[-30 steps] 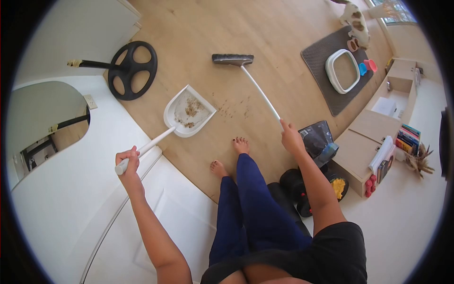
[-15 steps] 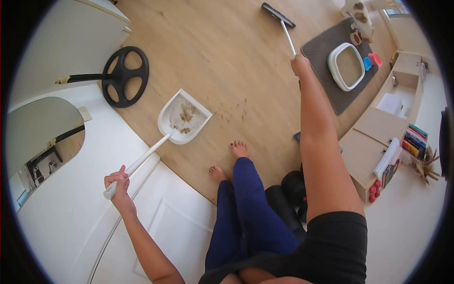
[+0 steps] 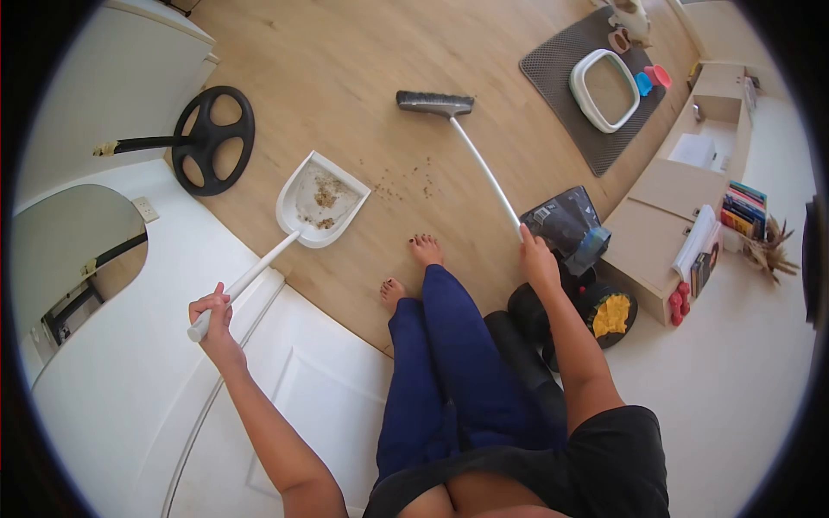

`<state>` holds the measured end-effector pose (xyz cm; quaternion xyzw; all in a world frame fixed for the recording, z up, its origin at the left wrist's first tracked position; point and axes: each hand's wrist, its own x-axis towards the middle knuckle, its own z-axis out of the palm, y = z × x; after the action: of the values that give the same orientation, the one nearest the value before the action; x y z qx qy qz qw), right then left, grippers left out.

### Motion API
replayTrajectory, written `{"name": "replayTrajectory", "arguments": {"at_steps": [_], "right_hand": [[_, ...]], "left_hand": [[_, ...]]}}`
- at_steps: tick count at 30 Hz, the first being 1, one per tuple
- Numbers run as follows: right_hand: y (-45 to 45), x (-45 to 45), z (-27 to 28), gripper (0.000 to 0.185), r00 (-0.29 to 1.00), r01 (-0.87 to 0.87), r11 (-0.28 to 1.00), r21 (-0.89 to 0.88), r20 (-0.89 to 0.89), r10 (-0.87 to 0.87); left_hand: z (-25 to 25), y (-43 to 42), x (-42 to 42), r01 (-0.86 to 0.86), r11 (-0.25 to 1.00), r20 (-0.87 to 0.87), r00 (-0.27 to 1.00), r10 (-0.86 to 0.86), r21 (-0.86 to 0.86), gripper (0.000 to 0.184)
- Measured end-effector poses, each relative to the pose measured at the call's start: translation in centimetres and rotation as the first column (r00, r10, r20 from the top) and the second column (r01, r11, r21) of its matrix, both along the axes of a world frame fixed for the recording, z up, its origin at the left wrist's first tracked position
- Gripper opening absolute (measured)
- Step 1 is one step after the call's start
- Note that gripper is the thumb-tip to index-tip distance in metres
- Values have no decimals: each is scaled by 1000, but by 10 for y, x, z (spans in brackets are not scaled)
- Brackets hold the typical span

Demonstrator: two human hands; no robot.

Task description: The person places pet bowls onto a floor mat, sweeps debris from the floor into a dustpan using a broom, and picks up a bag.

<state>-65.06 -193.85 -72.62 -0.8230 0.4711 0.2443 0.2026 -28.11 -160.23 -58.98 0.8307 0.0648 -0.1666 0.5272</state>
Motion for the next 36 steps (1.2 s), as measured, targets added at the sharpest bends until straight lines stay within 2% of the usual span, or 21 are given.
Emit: {"name": "replayTrajectory", "arguments": {"at_steps": [2, 5, 8, 10, 13, 16, 17, 19, 22, 23, 25, 27, 30, 32, 33, 35, 36], "right_hand": [[-19, 3, -7, 42, 994, -11, 996, -92, 104, 21], [-87, 43, -43, 44, 996, 86, 986, -145, 48, -79], [-166, 75, -115, 38, 953, 165, 956, -242, 288, -92], [-172, 87, -116, 37, 955, 195, 956, -217, 264, -135], [-127, 78, -104, 38, 969, 228, 958, -172, 135, -206], [-28, 31, -68, 43, 984, 177, 979, -103, 31, -174], [1, 13, -60, 45, 979, 200, 980, 8, 22, -200], [48, -17, -34, 47, 984, 137, 990, 19, 113, -138], [61, -32, 6, 43, 973, 171, 985, 6, 154, -170], [56, -33, 4, 43, 972, 179, 984, 7, 156, -178], [29, -33, -8, 38, 942, 257, 962, -95, 247, -227], [-11, -25, -32, 34, 916, 355, 919, -174, 263, -304], [-66, -4, -52, 33, 918, 381, 909, -169, 190, -349], [-74, 17, -37, 32, 753, 650, 755, 90, 61, -655], [-60, 16, -45, 32, 751, 653, 753, 87, 56, -658], [-25, 5, -80, 35, 905, 424, 899, -113, 91, -416], [5, 7, -69, 37, 898, 437, 895, -86, 98, -429]], "left_hand": [[-2, 12, -3, -15, 1000, 23, 1000, 15, 7, 11], [5, 20, -12, 11, 1000, 46, 999, -11, 17, 10], [2, 23, -23, 59, 998, 65, 996, -59, 3, 10], [2, 24, -23, 96, 995, 79, 992, -96, 5, 10], [2, 19, -22, 115, 993, 46, 992, -114, -11, 10], [1, 21, -12, 142, 990, 21, 990, -142, -10, 9], [-1, 23, -10, 169, 985, 18, 986, -169, -21, 9], [-4, 30, -9, 202, 979, 11, 979, -202, -32, 9], [-7, 34, -5, 189, 981, 16, 982, -189, -37, 11], [-7, 33, -4, 180, 982, 7, 984, -180, -49, 11], [-6, 31, -6, 177, 983, -10, 984, -178, -54, 12], [-4, 23, -7, 173, 984, -11, 985, -174, -31, 12], [-4, 19, -10, 170, 985, 6, 985, -170, -41, 13], [-6, 20, -10, 175, 984, 3, 985, -175, -40, 12], [-6, 21, -9, 183, 982, 4, 983, -183, -44, 12], [-7, 20, -8, 183, 982, -3, 983, -183, -47, 11], [-8, 21, -7, 183, 982, -7, 983, -183, -47, 11]]}}
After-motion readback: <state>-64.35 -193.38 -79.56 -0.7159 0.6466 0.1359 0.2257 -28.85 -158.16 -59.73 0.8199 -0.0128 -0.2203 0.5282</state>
